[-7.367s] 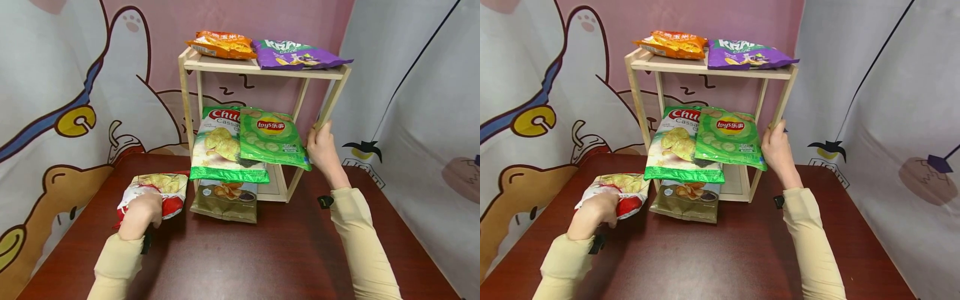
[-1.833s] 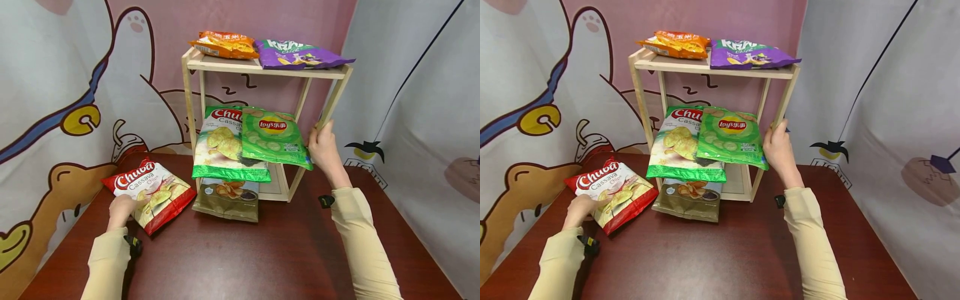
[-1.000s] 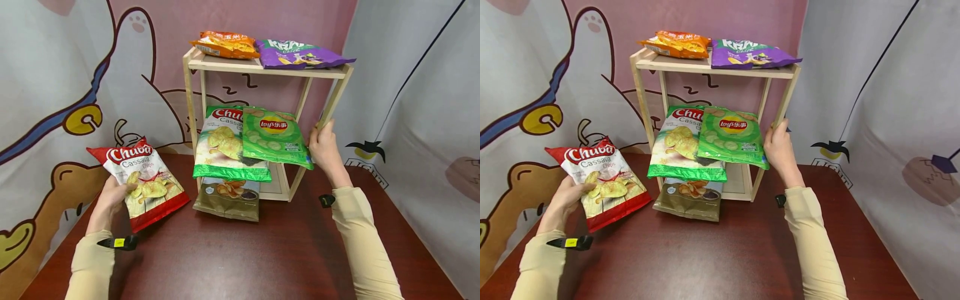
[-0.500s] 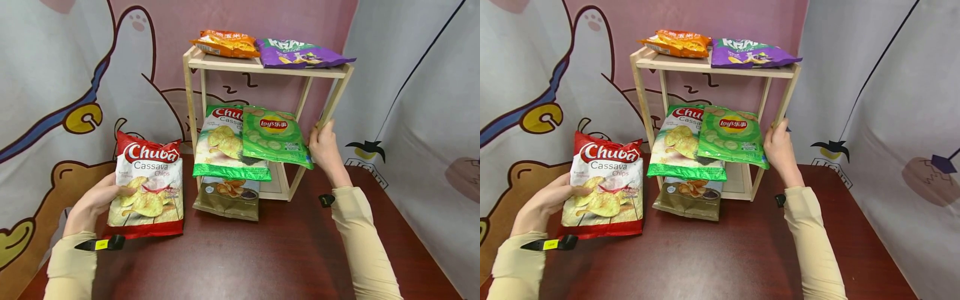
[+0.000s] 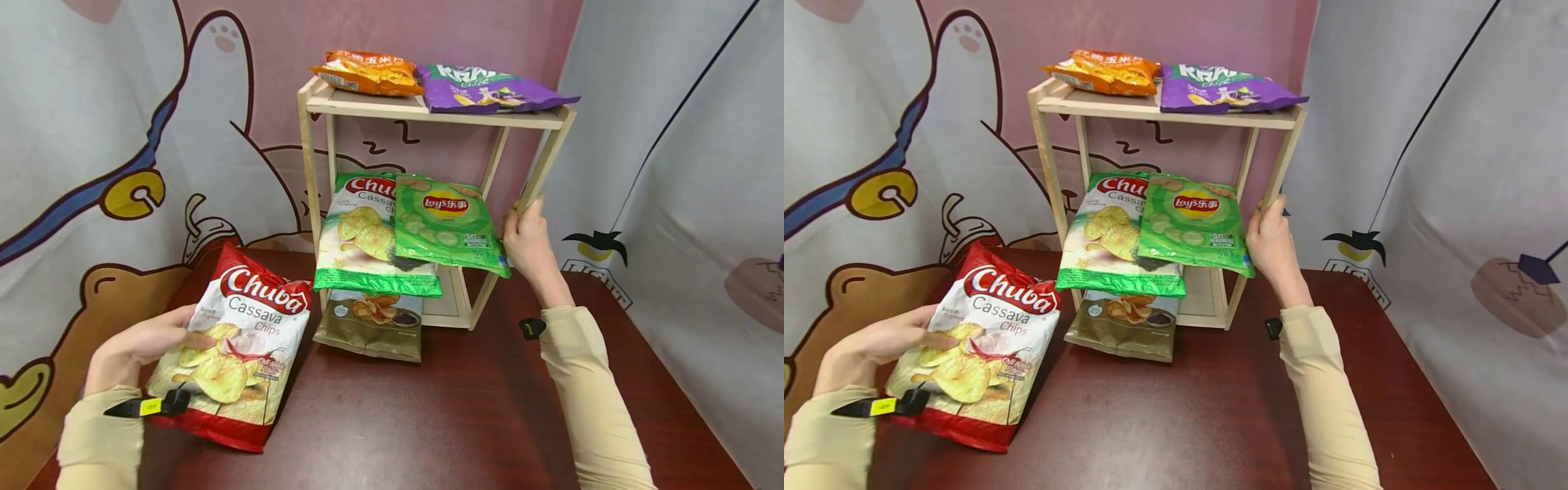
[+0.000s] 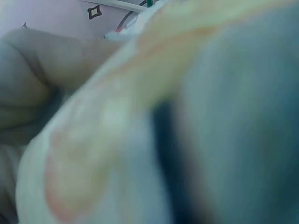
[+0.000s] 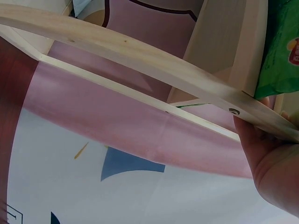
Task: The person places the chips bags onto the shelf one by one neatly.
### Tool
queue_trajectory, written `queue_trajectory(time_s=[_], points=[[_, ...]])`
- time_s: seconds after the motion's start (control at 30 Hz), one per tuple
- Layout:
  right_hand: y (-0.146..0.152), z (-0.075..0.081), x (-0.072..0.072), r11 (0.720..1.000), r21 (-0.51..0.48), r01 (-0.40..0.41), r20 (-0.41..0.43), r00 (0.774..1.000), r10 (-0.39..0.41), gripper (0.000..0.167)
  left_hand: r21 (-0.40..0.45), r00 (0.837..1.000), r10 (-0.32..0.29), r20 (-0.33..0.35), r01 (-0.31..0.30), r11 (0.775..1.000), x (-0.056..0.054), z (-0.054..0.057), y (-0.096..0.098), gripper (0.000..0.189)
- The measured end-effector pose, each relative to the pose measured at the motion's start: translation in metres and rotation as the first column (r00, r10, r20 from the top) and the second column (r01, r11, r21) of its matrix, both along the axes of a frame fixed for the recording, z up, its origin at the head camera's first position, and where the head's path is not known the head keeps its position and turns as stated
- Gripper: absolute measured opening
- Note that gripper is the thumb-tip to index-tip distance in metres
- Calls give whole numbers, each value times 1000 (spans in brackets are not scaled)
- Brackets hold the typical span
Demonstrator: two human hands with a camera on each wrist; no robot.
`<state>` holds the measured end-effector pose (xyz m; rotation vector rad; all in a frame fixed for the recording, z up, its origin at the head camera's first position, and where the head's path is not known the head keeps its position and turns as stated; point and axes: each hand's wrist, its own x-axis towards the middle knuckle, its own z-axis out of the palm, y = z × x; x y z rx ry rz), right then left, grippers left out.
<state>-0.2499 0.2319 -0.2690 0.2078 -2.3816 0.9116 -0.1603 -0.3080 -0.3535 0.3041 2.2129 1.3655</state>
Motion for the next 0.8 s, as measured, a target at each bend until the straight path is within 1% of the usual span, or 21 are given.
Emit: queue_trajectory(time_s=[0.1,0.17,0.2,0.27,0.33,0.37,0.5,0.6,0.63,0.73,0.8], points=[[0,0,0,1000,2,-5,3,1000,5,25,-31,1000,-20,-17,20,999,3,-1,-4,71],[0,0,0,1000,1,-7,4,1000,7,24,-42,997,-53,-47,51,998,5,-2,-7,70],[0,0,0,1000,-2,-9,3,1000,9,23,-34,996,-70,-46,69,997,6,-1,-8,70],[0,0,-1,1000,-3,-9,0,1000,9,22,-27,996,-85,-29,84,996,7,0,-7,69],[0,0,0,1000,-3,-9,-3,1000,9,22,-23,994,-103,-33,102,994,7,1,-3,68],[1,0,0,1000,-2,-9,-4,1000,9,22,-18,995,-101,-18,101,995,6,2,1,69],[1,0,0,1000,2,-10,-7,1000,10,24,-12,994,-112,-13,112,994,2,3,21,67],[1,-1,0,1000,4,-13,-10,1000,13,22,7,991,-137,-6,137,991,-2,1,39,63],[0,-1,0,1000,4,-13,-10,1000,13,22,15,990,-138,8,138,990,-3,0,45,62],[0,-1,0,1000,2,-14,-8,1000,14,22,53,985,-167,36,165,985,-7,-3,63,62],[0,0,0,1000,1,-15,-8,1000,15,22,80,981,-182,72,176,981,-8,-6,75,61]])
